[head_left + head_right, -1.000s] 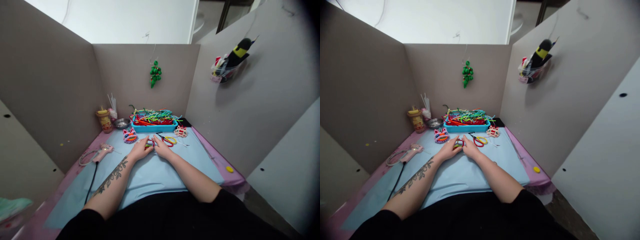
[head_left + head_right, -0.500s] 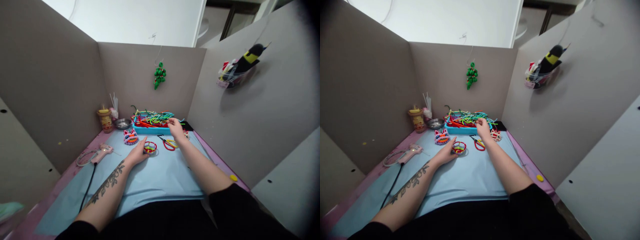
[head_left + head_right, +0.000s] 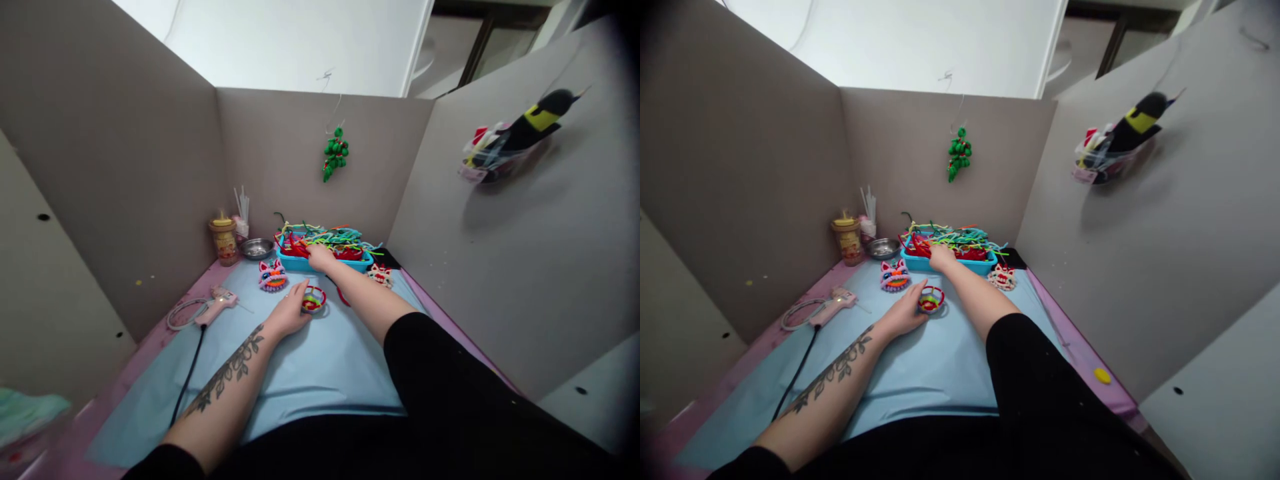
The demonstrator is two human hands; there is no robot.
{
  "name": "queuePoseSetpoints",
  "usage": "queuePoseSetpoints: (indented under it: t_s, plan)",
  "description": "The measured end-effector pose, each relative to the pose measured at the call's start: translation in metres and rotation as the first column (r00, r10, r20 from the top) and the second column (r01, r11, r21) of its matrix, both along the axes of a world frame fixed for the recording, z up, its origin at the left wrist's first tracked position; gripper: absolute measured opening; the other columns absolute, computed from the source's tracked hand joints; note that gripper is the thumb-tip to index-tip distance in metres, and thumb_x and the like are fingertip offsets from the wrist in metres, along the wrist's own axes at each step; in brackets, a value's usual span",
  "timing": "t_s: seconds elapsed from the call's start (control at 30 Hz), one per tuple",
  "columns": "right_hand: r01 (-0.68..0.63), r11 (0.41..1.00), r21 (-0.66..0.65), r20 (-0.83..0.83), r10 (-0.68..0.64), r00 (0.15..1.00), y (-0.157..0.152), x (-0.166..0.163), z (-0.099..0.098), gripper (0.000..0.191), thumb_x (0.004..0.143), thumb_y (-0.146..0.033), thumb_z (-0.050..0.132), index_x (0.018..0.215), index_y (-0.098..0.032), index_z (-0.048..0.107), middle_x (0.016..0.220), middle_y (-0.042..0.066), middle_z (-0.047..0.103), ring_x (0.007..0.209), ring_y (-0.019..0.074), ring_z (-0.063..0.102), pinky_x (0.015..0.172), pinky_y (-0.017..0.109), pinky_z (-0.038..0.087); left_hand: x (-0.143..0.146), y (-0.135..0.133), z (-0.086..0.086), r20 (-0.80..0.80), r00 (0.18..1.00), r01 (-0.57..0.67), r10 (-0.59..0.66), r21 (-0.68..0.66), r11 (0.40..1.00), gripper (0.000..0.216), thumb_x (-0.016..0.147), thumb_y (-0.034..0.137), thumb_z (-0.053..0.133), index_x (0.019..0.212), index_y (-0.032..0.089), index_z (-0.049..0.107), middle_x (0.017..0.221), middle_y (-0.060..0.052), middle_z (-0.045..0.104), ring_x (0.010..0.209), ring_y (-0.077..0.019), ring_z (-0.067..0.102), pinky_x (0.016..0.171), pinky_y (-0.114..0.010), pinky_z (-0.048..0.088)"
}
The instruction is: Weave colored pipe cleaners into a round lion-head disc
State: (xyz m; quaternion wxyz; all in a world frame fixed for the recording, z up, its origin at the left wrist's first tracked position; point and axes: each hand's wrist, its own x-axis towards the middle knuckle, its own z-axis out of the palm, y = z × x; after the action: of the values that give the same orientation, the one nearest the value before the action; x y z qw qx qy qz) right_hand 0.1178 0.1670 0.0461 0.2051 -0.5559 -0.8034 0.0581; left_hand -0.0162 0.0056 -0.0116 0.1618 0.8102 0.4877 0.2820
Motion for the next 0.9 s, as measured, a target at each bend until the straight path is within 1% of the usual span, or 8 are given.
queuePoseSetpoints:
  t_s: [0.1,0.17,0.4,0.5,0.6,0.67,0.77,0.9]
  plan:
    - [0.087,0.996,0.003,-0.047,-0.087,0.995,0.009,0.014,0.007,0.038,0.082,-0.017,0.046,0.118,-0.016,0.057,0.125,0.015,0.056,0.114,0.0278,0.053,0.095,0.041,0.042,-0.001,0.002,0.0,0.018,1.0,-0.005,0.005,0.022,1.0,0.083,0.067,0.015,0.057,0.143,0.014,0.023,0.144,-0.016,0.032,0.131,-0.0279,0.035,0.107,-0.039,0.031]
    - [0.111,0.994,0.004,-0.084,-0.11,0.99,0.013,0.027,0.014,0.041,0.085,-0.017,0.042,0.124,-0.016,0.053,0.13,0.012,0.053,0.117,0.0248,0.052,0.096,0.035,0.041,-0.002,0.004,-0.001,0.039,0.999,-0.009,0.009,0.021,1.0,0.082,0.067,0.014,0.056,0.142,0.011,0.024,0.143,-0.018,0.034,0.132,-0.028,0.034,0.108,-0.039,0.029]
    - [0.034,0.999,-0.023,-0.189,-0.037,0.981,0.006,0.046,0.034,0.032,0.082,-0.018,0.049,0.109,-0.016,0.067,0.112,0.008,0.067,0.105,0.0223,0.061,0.092,0.031,0.045,-0.006,0.012,-0.005,0.222,0.975,0.035,-0.013,-0.097,0.995,0.096,0.054,0.011,0.065,0.142,0.012,0.025,0.146,-0.017,0.03,0.135,-0.0309,0.028,0.111,-0.041,0.023]
    - [0.012,0.999,0.031,-0.296,-0.002,0.955,0.002,0.043,0.045,0.037,0.085,-0.019,0.045,0.117,-0.015,0.062,0.117,0.007,0.064,0.108,0.0173,0.059,0.094,0.027,0.043,-0.01,0.013,-0.003,0.244,0.97,0.022,0.007,-0.116,0.993,0.095,0.053,0.008,0.063,0.141,0.01,0.027,0.146,-0.019,0.029,0.135,-0.0317,0.028,0.111,-0.042,0.022]
    - [-0.029,0.99,0.14,-0.549,0.102,0.83,0.003,0.045,0.06,0.04,0.084,-0.02,0.043,0.12,-0.013,0.059,0.122,0.008,0.062,0.113,0.0156,0.057,0.099,0.029,0.041,-0.013,0.014,-0.001,0.222,0.975,0.041,-0.027,-0.059,0.997,0.086,0.053,0.001,0.057,0.136,0.013,0.036,0.141,-0.017,0.037,0.131,-0.0296,0.034,0.11,-0.042,0.024]
    - [-0.061,0.987,0.147,-0.66,0.144,0.737,0.006,0.05,0.068,0.039,0.08,-0.019,0.048,0.116,-0.011,0.062,0.119,0.01,0.063,0.111,0.0176,0.058,0.1,0.033,0.04,-0.014,0.015,-0.001,0.203,0.977,0.071,-0.067,-0.013,0.997,0.083,0.052,-0.003,0.053,0.133,0.016,0.042,0.137,-0.014,0.042,0.129,-0.0272,0.037,0.11,-0.042,0.025]
    - [-0.053,0.995,0.081,-0.768,0.096,0.634,0.009,0.063,0.077,0.041,0.077,-0.02,0.052,0.116,-0.011,0.061,0.119,0.012,0.063,0.107,0.0197,0.059,0.098,0.039,0.042,-0.013,0.016,-0.003,0.187,0.979,0.078,-0.077,0.004,0.997,0.081,0.052,-0.004,0.05,0.129,0.017,0.046,0.135,-0.013,0.043,0.128,-0.0265,0.038,0.109,-0.04,0.028]
    - [-0.106,0.993,0.06,-0.808,0.111,0.579,0.01,0.073,0.09,0.036,0.071,-0.019,0.058,0.106,-0.014,0.066,0.116,0.01,0.064,0.109,0.0203,0.057,0.098,0.041,0.041,-0.01,0.014,-0.004,0.156,0.985,0.066,-0.067,0.013,0.998,0.078,0.054,-0.003,0.052,0.129,0.017,0.047,0.134,-0.013,0.043,0.126,-0.026,0.04,0.108,-0.04,0.029]
